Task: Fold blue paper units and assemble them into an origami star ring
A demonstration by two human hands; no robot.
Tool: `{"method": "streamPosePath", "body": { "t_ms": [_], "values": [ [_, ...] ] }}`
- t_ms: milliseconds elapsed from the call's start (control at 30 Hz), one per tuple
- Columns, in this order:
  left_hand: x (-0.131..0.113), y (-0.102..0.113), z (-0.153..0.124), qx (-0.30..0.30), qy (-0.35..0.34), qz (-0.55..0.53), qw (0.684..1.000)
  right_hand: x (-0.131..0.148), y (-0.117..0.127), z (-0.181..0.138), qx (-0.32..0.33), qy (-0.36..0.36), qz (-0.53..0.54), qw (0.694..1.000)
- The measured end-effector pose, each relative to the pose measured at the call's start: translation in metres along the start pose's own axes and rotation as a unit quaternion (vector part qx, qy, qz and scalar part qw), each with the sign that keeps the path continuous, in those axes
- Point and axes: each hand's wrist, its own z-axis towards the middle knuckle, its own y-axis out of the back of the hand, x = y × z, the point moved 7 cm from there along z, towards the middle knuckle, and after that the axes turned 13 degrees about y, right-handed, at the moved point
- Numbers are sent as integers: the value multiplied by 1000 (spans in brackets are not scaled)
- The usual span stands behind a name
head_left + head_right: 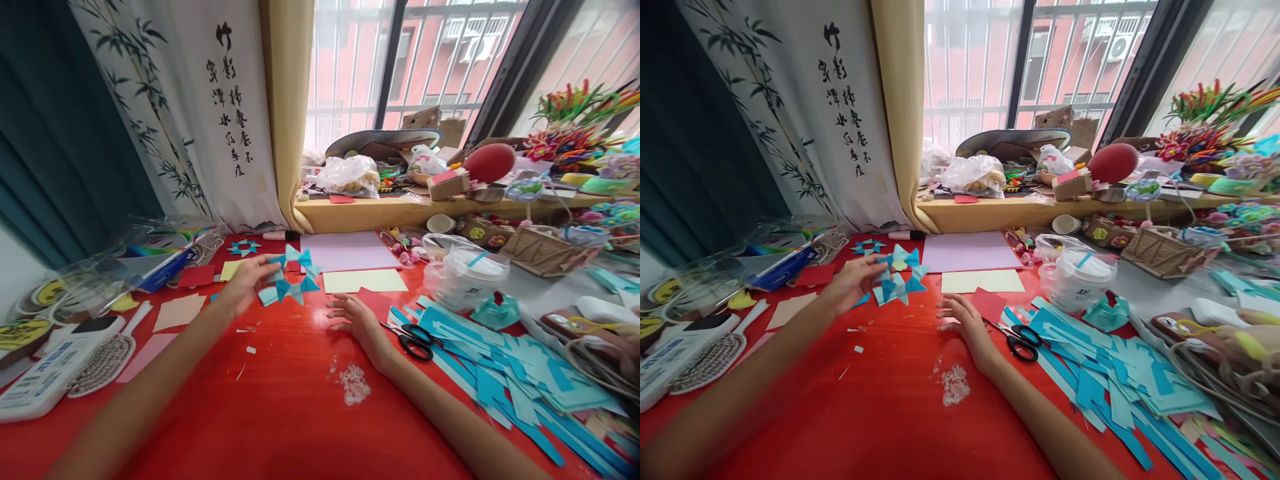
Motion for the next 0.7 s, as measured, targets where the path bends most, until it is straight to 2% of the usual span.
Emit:
{"method": "streamPosePath", "body": {
  "t_ms": [67,133,267,433,700],
  "values": [
    [32,-22,-14,25,73,-20,997,-3,0,-1,6,-18,7,1000],
    [56,-42,-23,65,106,-10,992,-6,1,-2,13,-27,-30,999],
    [78,-64,-33,135,134,22,982,-9,-6,-6,77,-33,-83,993],
    [84,-64,-37,122,124,49,984,-11,-7,-8,102,-39,-142,984],
    [89,-60,-36,95,42,75,992,-14,-7,-5,146,3,-218,965]
  ]
}}
